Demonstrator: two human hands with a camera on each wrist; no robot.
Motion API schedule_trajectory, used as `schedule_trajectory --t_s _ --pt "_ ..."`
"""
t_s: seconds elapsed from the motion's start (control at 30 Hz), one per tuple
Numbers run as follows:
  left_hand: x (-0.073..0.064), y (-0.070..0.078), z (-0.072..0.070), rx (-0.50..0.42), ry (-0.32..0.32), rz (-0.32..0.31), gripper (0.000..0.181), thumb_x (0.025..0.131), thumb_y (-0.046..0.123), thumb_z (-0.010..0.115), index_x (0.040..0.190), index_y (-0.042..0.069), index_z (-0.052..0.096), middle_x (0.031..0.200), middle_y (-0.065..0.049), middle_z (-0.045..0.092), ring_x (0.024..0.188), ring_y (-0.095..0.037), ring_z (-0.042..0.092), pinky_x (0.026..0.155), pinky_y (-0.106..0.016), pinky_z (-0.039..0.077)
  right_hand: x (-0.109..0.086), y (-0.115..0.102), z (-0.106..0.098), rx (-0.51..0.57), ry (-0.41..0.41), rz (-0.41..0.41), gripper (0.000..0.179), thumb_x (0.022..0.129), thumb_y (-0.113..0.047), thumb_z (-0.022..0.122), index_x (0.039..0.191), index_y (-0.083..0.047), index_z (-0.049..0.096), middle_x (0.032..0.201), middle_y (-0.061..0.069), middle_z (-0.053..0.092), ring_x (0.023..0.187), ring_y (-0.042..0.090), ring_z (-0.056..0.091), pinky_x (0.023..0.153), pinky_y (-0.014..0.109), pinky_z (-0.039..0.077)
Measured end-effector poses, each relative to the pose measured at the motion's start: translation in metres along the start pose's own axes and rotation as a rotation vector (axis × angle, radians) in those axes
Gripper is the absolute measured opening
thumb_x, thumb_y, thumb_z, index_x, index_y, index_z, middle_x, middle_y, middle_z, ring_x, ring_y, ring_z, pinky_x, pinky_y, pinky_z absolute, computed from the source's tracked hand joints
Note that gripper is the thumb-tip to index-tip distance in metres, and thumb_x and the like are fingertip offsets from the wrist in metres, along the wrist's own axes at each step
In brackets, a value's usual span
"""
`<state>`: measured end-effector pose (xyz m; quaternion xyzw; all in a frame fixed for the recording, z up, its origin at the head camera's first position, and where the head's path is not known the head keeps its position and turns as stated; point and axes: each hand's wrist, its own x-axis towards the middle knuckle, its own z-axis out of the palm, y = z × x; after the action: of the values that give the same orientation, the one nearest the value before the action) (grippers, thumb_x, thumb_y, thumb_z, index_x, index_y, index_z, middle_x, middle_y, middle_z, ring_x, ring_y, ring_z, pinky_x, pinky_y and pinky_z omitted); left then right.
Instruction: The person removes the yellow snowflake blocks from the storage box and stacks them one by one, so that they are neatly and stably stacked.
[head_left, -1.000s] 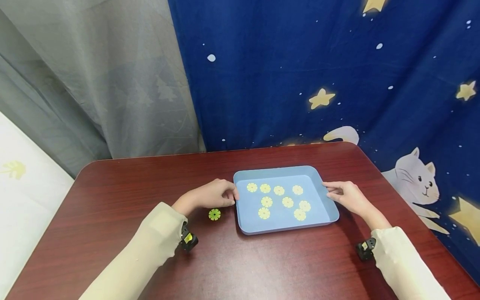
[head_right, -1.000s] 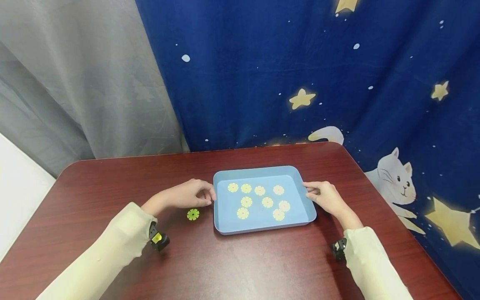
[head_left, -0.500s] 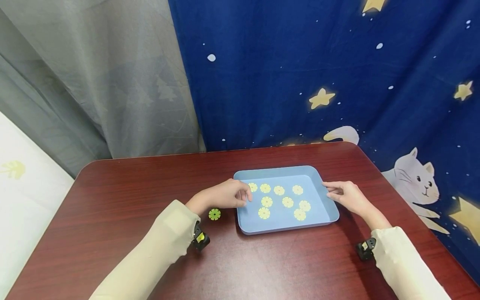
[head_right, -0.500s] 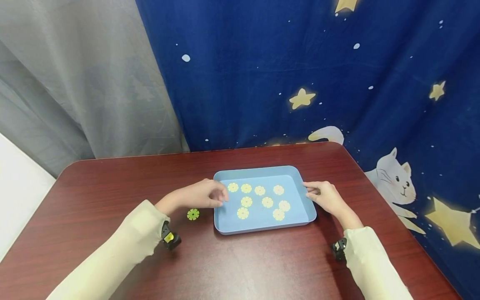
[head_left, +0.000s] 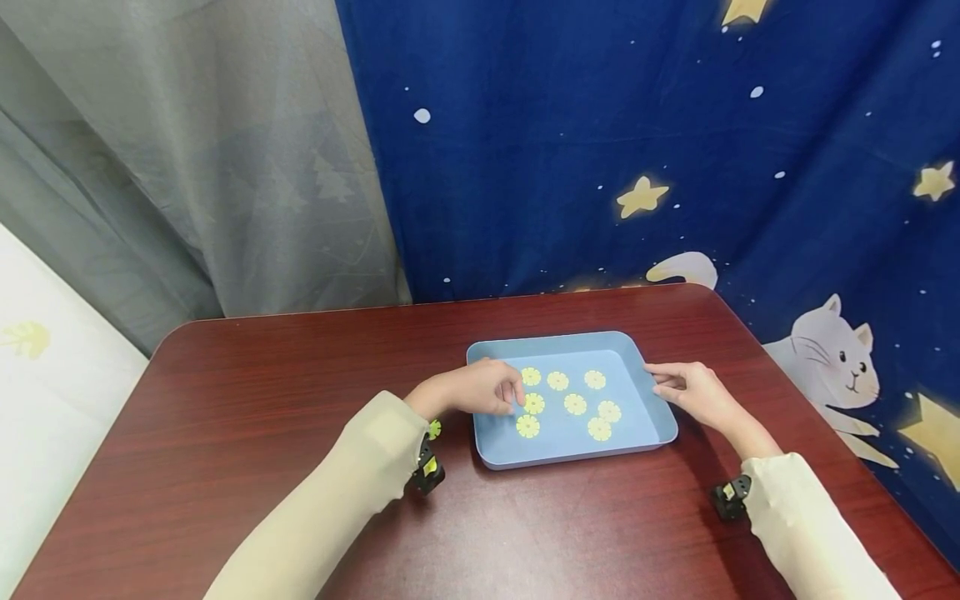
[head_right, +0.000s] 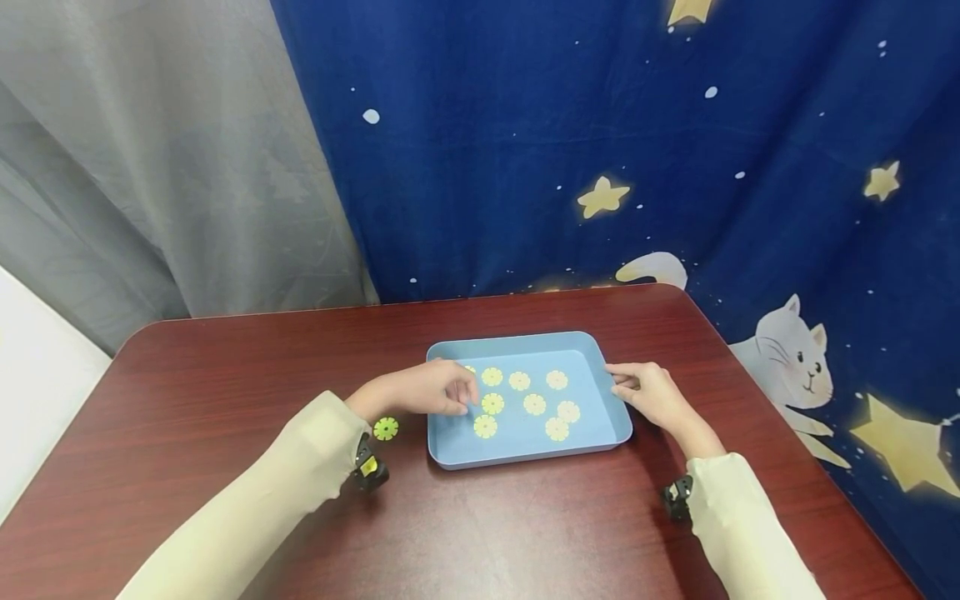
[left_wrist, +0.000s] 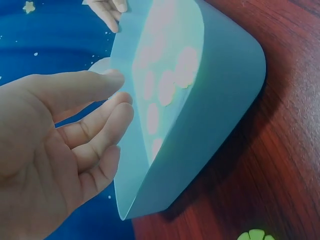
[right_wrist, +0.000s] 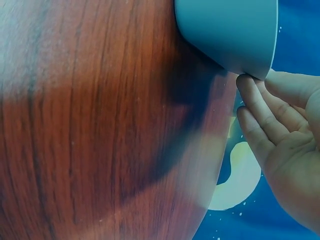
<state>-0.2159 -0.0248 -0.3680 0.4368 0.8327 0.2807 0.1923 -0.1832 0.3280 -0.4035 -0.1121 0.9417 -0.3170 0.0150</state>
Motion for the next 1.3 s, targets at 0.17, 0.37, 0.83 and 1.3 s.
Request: schedule_trajectory --t_s 0.17,0.37,0.83,1.3 --pt "0.009 -0.002 0.003 0.063 -0.022 0.003 0.011 0.077 0.002 0.066 0.088 0.002 0.066 0.076 0.0 0.061 0.072 -0.008 0.055 0.065 -0.018 0.043 0.001 0.0 0.0 -0.002 0.0 -0.002 0.039 0.082 0.001 0.064 0.12 0.007 0.056 0.104 0.024 0.062 0.09 0.032 0.062 0.074 0.04 0.051" --pt "0.018 0.001 0.007 0.062 -0.055 -0.028 0.012 0.074 0.0 0.065 0.086 0.001 0.066 0.076 -0.004 0.063 0.069 -0.006 0.053 0.062 -0.017 0.043 0.001 0.0 -0.001 -0.004 0.004 -0.004 0.039 0.082 0.0 0.064 0.12 0.006 0.056 0.103 0.024 0.063 0.089 0.032 0.062 0.073 0.039 0.051" --pt "0.034 0.0 0.021 0.003 -0.111 -0.143 0.02 0.068 -0.006 0.073 0.085 0.003 0.066 0.081 -0.007 0.061 0.073 -0.009 0.052 0.063 -0.021 0.043 0.0 -0.002 -0.001 0.004 0.0 0.007 0.039 0.082 0.001 0.063 0.12 0.007 0.056 0.103 0.024 0.062 0.089 0.032 0.062 0.074 0.041 0.051" --pt "0.044 0.001 0.03 0.057 -0.154 -0.228 0.025 0.065 -0.007 0.076 0.082 0.007 0.065 0.076 -0.004 0.057 0.063 -0.009 0.046 0.056 -0.02 0.04 0.001 0.001 0.0 0.007 0.002 0.0 0.039 0.082 0.0 0.064 0.12 0.007 0.056 0.102 0.023 0.063 0.089 0.032 0.062 0.074 0.04 0.051"
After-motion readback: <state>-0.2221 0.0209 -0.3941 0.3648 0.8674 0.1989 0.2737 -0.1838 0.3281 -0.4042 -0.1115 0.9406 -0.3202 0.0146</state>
